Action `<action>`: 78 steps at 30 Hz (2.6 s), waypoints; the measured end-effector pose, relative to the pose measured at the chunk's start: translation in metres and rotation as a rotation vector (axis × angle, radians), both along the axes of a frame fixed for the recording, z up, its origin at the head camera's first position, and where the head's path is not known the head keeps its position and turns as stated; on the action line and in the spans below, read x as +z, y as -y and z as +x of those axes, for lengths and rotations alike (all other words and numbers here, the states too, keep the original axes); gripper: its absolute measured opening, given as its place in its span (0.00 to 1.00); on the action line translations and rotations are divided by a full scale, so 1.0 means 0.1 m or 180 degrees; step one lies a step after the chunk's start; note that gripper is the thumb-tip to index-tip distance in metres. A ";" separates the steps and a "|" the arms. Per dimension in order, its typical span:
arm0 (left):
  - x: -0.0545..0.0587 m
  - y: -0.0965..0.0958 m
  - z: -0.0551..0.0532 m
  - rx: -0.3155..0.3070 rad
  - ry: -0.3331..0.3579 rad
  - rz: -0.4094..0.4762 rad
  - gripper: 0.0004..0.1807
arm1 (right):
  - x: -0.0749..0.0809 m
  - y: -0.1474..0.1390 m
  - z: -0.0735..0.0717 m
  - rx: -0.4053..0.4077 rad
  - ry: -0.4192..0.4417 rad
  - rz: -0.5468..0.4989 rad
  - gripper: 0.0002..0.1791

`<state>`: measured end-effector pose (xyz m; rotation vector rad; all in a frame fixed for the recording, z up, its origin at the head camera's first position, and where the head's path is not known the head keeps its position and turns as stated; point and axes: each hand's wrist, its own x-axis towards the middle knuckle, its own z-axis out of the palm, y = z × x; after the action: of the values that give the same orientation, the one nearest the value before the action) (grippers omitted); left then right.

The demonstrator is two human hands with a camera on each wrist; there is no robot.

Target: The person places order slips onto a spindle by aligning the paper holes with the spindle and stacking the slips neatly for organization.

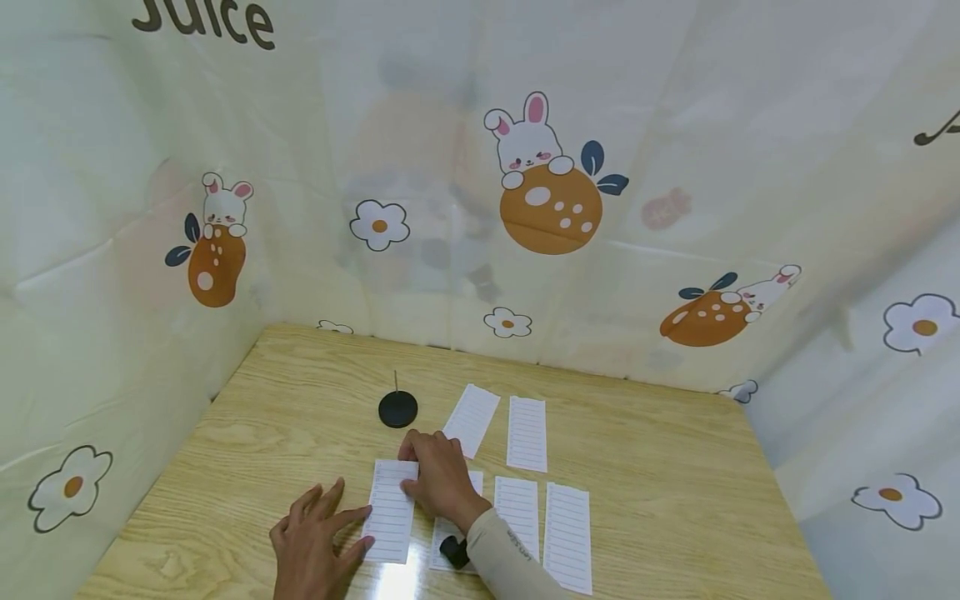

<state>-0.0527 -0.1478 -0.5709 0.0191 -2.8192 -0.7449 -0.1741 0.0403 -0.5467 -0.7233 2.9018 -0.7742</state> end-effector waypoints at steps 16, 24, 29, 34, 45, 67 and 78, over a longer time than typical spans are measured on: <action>-0.05 0.01 0.02 -0.0017 -0.0096 0.0182 0.22 | 0.12 -0.19 -0.13 0.0393 0.0683 -0.1004 0.10; -0.04 0.01 0.02 -0.0101 -0.0338 0.0560 0.19 | 0.18 -0.28 -0.15 0.0266 0.0866 -0.1335 0.09; 0.02 -0.02 0.02 -0.0041 -0.0433 0.0682 0.16 | 0.21 -0.30 -0.13 0.0145 0.0901 -0.1513 0.08; 0.09 -0.05 0.02 0.0135 -0.0470 0.0928 0.14 | 0.23 -0.32 -0.11 0.0077 0.0942 -0.1685 0.07; 0.20 -0.04 0.00 0.0486 -0.0585 0.1759 0.12 | 0.25 -0.30 -0.07 0.0045 0.1158 -0.2254 0.05; 0.41 -0.11 -0.03 0.1091 -0.0641 0.2637 0.10 | 0.35 -0.18 0.05 -0.0498 0.1326 -0.3146 0.08; 0.48 -0.13 -0.09 0.1262 -0.1137 0.2672 0.11 | 0.44 -0.10 0.14 -0.0515 0.1356 -0.3286 0.09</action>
<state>-0.0617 -0.1351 -0.5227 0.5027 -1.9066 -1.5579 -0.1601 0.0502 -0.5024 -0.2638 2.0472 -2.1570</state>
